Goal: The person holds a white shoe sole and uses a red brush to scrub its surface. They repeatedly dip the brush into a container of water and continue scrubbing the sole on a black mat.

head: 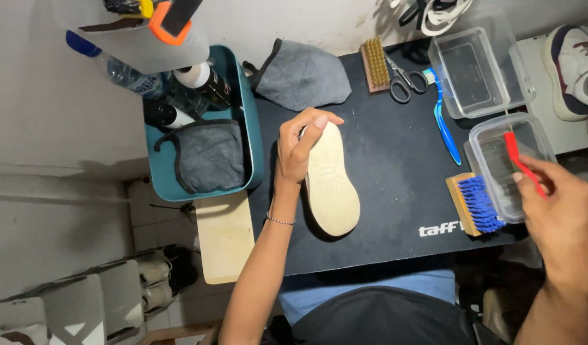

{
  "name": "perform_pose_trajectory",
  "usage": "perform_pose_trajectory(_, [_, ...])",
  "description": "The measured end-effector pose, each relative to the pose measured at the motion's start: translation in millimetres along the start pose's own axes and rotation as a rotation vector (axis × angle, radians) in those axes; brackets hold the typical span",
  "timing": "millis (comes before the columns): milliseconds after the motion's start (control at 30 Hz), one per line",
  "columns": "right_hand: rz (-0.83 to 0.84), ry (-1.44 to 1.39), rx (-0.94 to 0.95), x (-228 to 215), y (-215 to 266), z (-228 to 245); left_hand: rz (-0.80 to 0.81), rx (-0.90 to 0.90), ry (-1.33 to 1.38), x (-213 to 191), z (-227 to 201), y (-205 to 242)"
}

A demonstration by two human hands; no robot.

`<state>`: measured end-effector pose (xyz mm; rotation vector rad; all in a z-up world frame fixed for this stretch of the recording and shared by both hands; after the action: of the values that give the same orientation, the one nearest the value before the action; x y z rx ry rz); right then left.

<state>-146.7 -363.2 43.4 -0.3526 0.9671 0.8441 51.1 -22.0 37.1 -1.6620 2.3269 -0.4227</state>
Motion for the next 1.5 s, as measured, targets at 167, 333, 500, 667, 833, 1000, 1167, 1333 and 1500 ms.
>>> perform_pose_trajectory(167, [-0.036,-0.223,-0.194,-7,40,24,0.014,0.033,-0.083,8,-11,-4])
perform_pose_trajectory(333, [0.106,-0.158,-0.291,36,90,78,0.02,-0.061,-0.19,18,-13,-7])
perform_pose_trajectory(500, [0.438,-0.299,-0.439,107,138,99,0.017,-0.151,-0.211,24,-13,-10])
perform_pose_trajectory(667, [0.258,-0.314,-0.542,121,157,102,-0.001,-0.225,-0.226,26,-5,-10])
perform_pose_trajectory(833, [0.212,-0.26,-0.54,128,145,120,-0.026,-0.204,-0.268,27,-1,-7])
perform_pose_trajectory(1000, [0.213,-0.305,-0.575,121,137,136,-0.032,-0.224,-0.235,23,-2,-8])
perform_pose_trajectory(1167, [0.324,-0.321,-0.577,124,163,112,-0.073,-0.245,-0.2,22,-4,-11])
perform_pose_trajectory(1333, [0.264,-0.371,-0.605,125,147,136,-0.119,-0.195,-0.252,18,-12,-5])
perform_pose_trajectory(1500, [0.345,-0.371,-0.59,123,172,116,-0.11,-0.292,-0.193,17,-1,-4])
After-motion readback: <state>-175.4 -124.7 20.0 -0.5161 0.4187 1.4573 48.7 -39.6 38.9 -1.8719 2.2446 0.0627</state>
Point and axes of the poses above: each hand's wrist, its own y-axis away from the middle knuckle, its own x-axis out of the palm, z = x × y, the point moved 9 cm from there along -y, towards the middle knuckle, and after that the axes turned 8 degrees about x, right-handed, at the moved point
